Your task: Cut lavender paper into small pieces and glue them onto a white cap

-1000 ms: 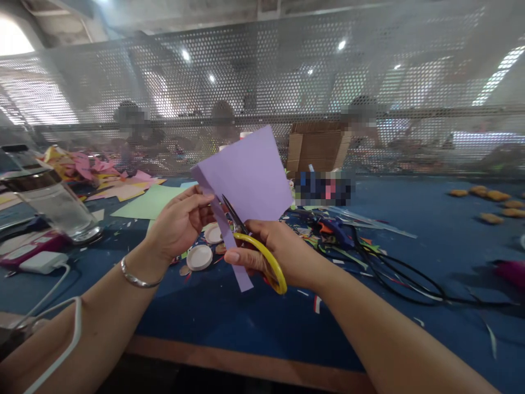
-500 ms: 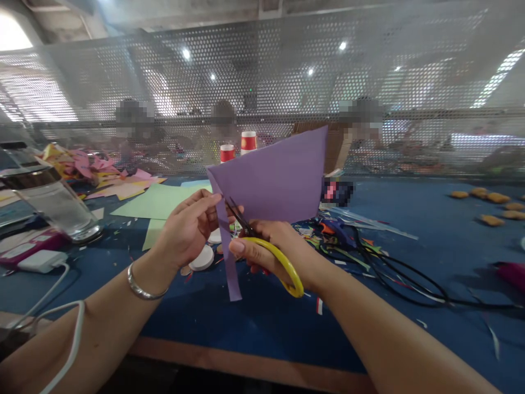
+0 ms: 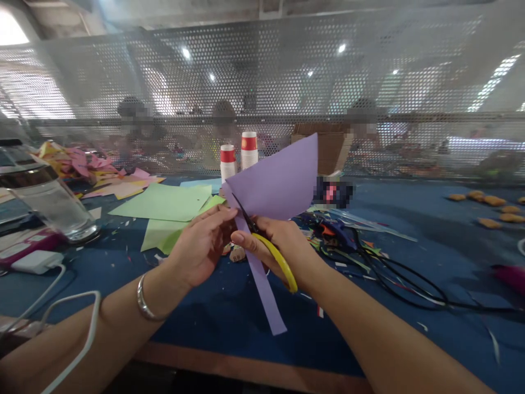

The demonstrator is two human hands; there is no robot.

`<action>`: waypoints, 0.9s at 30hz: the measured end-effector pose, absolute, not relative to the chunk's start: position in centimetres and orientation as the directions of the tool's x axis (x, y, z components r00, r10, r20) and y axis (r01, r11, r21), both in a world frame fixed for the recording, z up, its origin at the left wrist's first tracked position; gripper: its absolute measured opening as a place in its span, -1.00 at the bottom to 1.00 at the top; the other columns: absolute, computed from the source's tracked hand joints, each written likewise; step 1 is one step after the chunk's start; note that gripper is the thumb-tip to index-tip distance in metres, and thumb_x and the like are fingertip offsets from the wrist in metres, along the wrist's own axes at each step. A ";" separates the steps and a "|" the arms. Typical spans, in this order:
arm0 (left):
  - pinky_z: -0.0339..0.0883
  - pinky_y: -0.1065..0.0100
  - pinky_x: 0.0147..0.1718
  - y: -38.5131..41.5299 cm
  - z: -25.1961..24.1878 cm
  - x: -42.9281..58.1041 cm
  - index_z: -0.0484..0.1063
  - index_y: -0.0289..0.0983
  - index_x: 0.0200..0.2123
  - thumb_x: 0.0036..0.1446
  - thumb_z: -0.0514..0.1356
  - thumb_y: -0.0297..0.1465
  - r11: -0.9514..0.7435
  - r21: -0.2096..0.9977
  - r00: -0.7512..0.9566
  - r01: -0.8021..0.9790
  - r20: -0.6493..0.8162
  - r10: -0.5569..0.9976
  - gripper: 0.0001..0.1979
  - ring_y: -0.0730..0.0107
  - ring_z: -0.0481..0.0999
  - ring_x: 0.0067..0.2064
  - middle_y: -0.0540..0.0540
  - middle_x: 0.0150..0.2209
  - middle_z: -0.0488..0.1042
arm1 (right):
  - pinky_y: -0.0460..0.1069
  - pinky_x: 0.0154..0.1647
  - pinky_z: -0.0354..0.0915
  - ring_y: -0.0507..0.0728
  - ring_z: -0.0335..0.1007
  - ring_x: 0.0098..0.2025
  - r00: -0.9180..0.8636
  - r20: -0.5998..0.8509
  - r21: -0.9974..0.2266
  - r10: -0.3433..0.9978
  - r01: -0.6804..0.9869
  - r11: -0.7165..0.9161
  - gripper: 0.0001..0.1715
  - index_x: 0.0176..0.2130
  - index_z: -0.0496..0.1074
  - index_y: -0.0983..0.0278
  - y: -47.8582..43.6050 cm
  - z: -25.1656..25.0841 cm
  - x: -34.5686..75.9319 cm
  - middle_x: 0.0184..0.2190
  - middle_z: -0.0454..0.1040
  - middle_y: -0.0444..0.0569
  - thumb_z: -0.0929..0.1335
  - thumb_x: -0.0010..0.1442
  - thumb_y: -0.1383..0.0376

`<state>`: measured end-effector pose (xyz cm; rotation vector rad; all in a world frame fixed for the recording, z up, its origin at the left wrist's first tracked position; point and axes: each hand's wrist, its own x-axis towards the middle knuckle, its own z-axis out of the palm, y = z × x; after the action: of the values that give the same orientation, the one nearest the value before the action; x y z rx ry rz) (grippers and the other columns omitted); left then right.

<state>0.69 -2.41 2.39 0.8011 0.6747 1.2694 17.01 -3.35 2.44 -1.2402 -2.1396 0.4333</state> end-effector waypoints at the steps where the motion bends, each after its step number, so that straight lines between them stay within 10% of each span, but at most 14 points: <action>1: 0.27 0.46 -0.45 -2.4 2.3 0.7 0.39 -0.29 -0.50 0.01 0.35 -0.46 0.114 0.818 0.178 -0.563 -0.015 0.984 -0.82 0.56 0.39 -0.49 0.07 -0.54 0.41 | -0.01 -0.39 0.24 0.16 0.46 -0.37 -0.360 0.355 -0.548 0.863 0.668 0.504 -0.29 -0.35 0.44 0.26 -3.3 2.4 17.0 -0.45 0.53 -0.02 0.17 0.28 -0.27; 27: 0.30 0.53 -0.43 -2.8 1.8 1.3 0.39 -0.32 -0.52 0.07 0.30 -0.53 0.165 0.692 0.201 -0.702 -0.030 0.979 -0.83 0.60 0.43 -0.45 0.02 -0.48 0.45 | -0.03 -0.28 0.32 0.20 0.54 -0.28 -0.287 0.482 -0.496 0.828 0.690 0.528 -0.36 -0.31 0.52 0.25 -3.0 1.4 16.8 -0.42 0.55 -0.05 0.22 0.30 -0.20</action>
<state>1.26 -2.80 1.84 0.6192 0.5449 1.2853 16.80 -3.03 1.44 -1.2280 -2.0526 0.2471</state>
